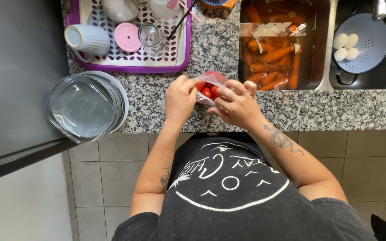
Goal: The person scoops a yellow liquid from a bowl into small plastic containers using a spoon, then seals them with lids. They place the containers on a table with shredded vegetables and later wash cherry tomatoes in a colander.
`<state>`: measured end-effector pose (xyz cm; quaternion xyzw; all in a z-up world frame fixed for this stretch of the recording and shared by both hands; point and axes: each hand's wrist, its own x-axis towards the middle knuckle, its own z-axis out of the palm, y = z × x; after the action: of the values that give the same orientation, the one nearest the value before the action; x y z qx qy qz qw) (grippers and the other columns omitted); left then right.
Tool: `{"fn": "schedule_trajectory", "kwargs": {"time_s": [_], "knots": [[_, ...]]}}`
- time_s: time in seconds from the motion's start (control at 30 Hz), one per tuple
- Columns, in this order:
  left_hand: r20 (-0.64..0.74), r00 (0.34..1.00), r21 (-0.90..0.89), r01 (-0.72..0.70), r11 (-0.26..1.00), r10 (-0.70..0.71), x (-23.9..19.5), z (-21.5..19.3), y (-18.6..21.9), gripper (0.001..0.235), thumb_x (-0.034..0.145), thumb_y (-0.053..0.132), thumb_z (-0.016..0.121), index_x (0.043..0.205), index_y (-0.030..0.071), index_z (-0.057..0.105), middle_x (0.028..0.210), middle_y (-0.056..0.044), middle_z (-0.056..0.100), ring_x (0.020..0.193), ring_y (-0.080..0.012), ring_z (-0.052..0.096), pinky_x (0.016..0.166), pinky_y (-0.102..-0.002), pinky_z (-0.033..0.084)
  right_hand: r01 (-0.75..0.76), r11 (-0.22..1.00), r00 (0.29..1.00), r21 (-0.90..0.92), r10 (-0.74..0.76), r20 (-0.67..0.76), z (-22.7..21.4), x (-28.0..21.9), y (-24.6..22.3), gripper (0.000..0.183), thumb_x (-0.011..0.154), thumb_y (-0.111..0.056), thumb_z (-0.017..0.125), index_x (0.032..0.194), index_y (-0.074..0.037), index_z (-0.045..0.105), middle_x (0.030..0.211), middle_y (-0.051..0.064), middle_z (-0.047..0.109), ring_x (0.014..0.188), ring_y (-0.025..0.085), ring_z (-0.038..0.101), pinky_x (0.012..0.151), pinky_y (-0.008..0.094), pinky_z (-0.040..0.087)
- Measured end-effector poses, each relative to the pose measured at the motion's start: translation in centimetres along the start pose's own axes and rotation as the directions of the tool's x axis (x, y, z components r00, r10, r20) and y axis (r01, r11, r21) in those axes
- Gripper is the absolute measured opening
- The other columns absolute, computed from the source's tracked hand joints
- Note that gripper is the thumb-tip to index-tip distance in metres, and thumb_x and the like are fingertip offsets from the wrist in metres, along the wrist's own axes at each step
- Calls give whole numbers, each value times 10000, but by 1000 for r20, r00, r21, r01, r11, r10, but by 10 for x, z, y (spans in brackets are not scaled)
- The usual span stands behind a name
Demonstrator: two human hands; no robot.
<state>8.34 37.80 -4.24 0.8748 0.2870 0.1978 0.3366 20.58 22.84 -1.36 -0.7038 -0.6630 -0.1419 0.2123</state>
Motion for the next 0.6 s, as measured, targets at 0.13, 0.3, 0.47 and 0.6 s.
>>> {"fn": "schedule_trajectory", "kwargs": {"time_s": [0.13, 0.3, 0.47, 0.6], "knots": [[-77, 994, 59, -78, 995, 83, 29, -19, 2, 201, 851, 229, 562, 1007, 238, 688, 734, -55, 617, 682, -274, 637, 614, -400, 521, -60, 984, 995, 167, 72, -66, -17, 0, 11, 213, 857, -373, 635, 1013, -231, 656, 1165, 14, 568, 1072, 264, 459, 798, 406, 315], [-260, 966, 297, 79, 952, 1, 163, -79, -52, 397, 824, 31, 637, 1197, 95, 515, 1119, -64, 581, 1022, -227, 551, 897, -358, 485, -326, 895, 932, 306, 358, -53, -29, 8, 19, 175, 875, -231, 683, 968, -83, 679, 953, 48, 652, 908, 225, 577, 858, 366, 364], [170, 983, 501, -150, 853, 73, 258, -74, -118, 610, 674, 98, 815, 1194, 45, 501, 1113, -211, 568, 966, -472, 527, 704, -588, 457, -600, 734, 800, 319, 536, 270, -2, -17, 17, 504, 812, -420, 654, 1240, -171, 558, 1186, 41, 590, 1135, 237, 493, 945, 407, 291], [270, 963, 336, -73, 939, -22, 265, -80, -123, 235, 718, -26, 759, 888, 6, 600, 666, -10, 678, 743, -179, 679, 813, -483, 448, -708, 630, 704, 317, 602, 376, -1, -23, 23, 532, 820, -436, 613, 1268, -158, 538, 1186, 34, 594, 1122, 214, 495, 947, 397, 296]]}}
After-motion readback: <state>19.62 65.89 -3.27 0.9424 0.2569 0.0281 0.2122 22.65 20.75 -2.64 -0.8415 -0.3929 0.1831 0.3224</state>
